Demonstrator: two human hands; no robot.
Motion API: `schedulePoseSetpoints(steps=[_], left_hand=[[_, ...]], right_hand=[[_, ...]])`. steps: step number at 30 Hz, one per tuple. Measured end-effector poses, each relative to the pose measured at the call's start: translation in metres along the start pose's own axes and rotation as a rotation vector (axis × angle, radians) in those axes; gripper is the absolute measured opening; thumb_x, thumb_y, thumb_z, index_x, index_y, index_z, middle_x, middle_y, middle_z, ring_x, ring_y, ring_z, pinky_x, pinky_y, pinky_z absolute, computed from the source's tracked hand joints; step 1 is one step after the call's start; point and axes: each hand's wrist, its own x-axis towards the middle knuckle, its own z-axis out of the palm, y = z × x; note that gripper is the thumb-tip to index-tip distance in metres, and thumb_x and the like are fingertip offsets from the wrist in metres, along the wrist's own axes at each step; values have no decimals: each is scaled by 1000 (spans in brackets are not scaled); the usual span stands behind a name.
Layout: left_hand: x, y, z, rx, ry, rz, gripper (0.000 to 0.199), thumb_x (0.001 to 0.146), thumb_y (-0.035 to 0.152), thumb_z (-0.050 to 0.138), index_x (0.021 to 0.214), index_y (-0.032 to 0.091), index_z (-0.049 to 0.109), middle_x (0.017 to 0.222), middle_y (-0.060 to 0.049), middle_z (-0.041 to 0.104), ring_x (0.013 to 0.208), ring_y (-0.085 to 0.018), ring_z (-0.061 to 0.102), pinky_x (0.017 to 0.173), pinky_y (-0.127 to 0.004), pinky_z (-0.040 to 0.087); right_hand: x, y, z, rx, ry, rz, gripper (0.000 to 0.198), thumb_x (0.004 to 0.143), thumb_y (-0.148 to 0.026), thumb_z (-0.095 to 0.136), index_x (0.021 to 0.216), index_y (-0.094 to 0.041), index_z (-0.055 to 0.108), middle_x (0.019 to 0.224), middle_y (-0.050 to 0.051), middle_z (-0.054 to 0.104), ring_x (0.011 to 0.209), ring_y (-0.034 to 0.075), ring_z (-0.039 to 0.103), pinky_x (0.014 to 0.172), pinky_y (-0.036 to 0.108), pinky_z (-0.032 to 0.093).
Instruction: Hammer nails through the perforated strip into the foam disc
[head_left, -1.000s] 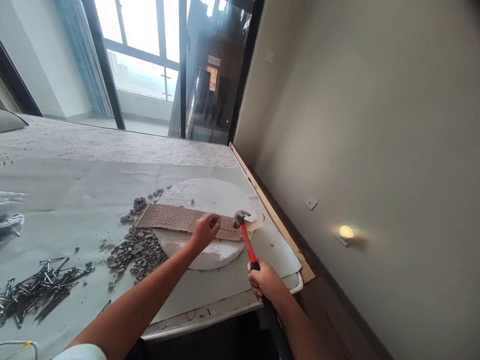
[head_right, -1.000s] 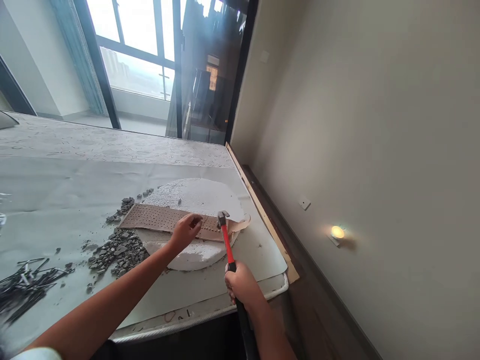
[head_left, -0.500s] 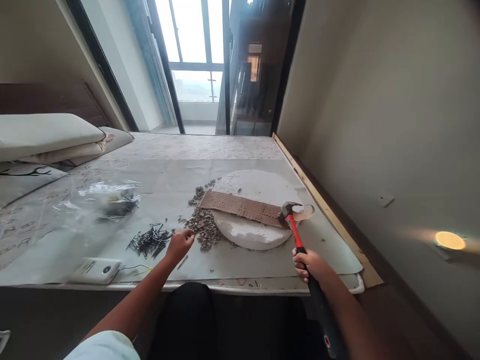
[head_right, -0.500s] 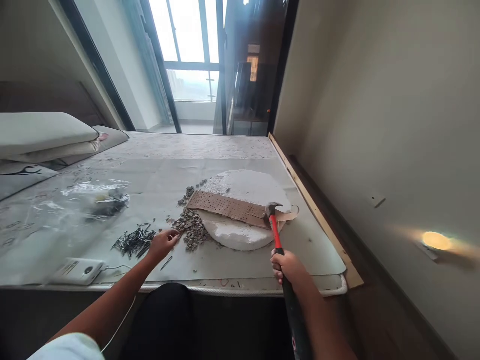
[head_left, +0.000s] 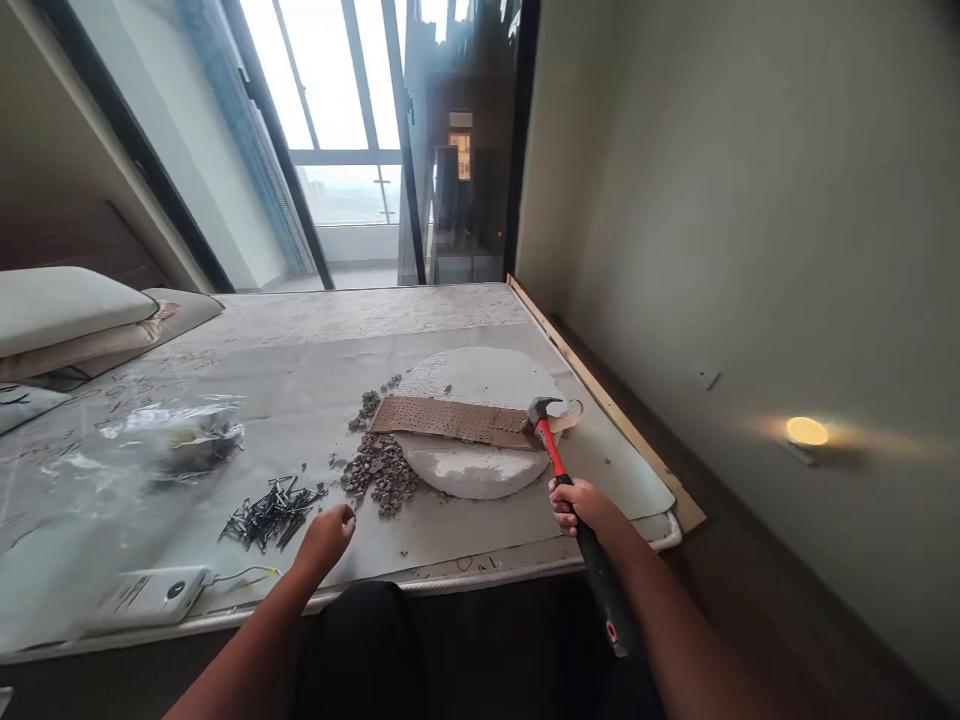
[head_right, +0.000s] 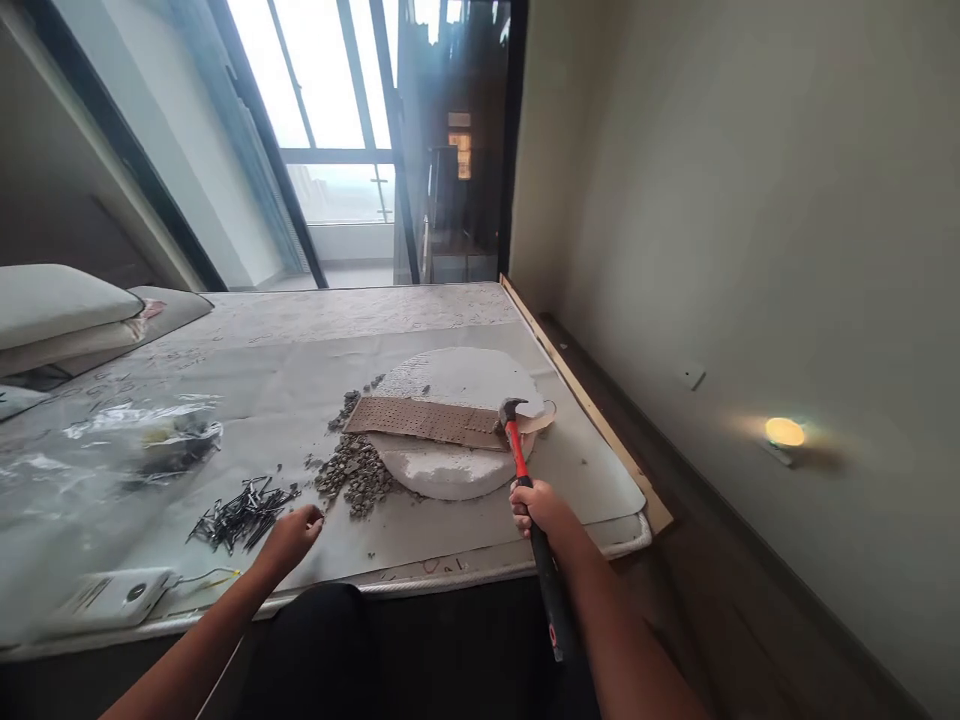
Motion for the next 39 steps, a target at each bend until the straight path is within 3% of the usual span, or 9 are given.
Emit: schedulePoseSetpoints(steps=[3,7,11,14,16,18,21,28,39], left_hand=[[10,33,-19,-252,10,82,22,77,35,43,74,19,59,63,0,63,58,-15,58,58,-23,40],[33,104,-32,-493,-41,248,34,74,48,48,68,18,63,53,1,58,52,-13,53,54,-23,39],[66,186,-21,-797,-170,356,39,64,54,60,65,15,63,58,-2,60,55,-13,54,56,-25,43],[87,242,-7,-881,-222,384,40,60,54,63,62,14,61,55,-2,57,53,-13,52,56,-26,44],[97,271,3,-849,-200,416,40,62,54,61,57,15,58,52,-1,54,51,-12,50,53,-25,41],[104,292,12,-733,-100,476,40,66,53,58,52,16,54,50,0,51,51,-11,47,52,-24,37],[111,309,25,-563,37,558,40,71,49,53,49,16,52,49,1,48,51,-10,43,50,-23,31],[117,313,39,-491,42,604,40,75,46,49,48,16,52,46,2,44,49,-10,37,50,-24,29],[123,314,45,-459,63,608,40,78,46,45,57,16,62,50,0,52,53,-12,45,53,-24,33]], right_hand=[[-2,-7,-2,23,7,-58,22,54,-22,49,73,-21,38,44,-12,31,32,4,29,34,18,22],[-4,-17,-5,39,7,-105,20,56,-20,47,75,-21,39,44,-12,30,33,4,29,35,19,24],[-7,-25,-9,71,15,-121,17,58,-18,47,73,-21,39,44,-12,31,33,4,29,35,19,23],[-11,-29,-12,81,14,-133,16,59,-17,47,73,-20,40,45,-11,32,34,4,30,36,19,24],[-14,-31,-15,80,11,-134,16,60,-17,47,73,-21,40,45,-11,32,34,4,30,36,18,24],[-17,-33,-18,73,15,-124,16,60,-16,46,74,-21,39,45,-11,31,34,4,30,36,18,25],[-21,-36,-22,53,25,-106,16,60,-15,46,74,-21,39,45,-11,31,34,5,30,35,18,25],[-33,-42,-25,35,20,-109,15,61,-13,47,70,-21,39,45,-10,30,36,6,31,35,18,26],[-36,-45,-20,-47,8,-116,15,60,-13,47,69,-20,39,45,-10,30,36,6,30,35,18,28]])
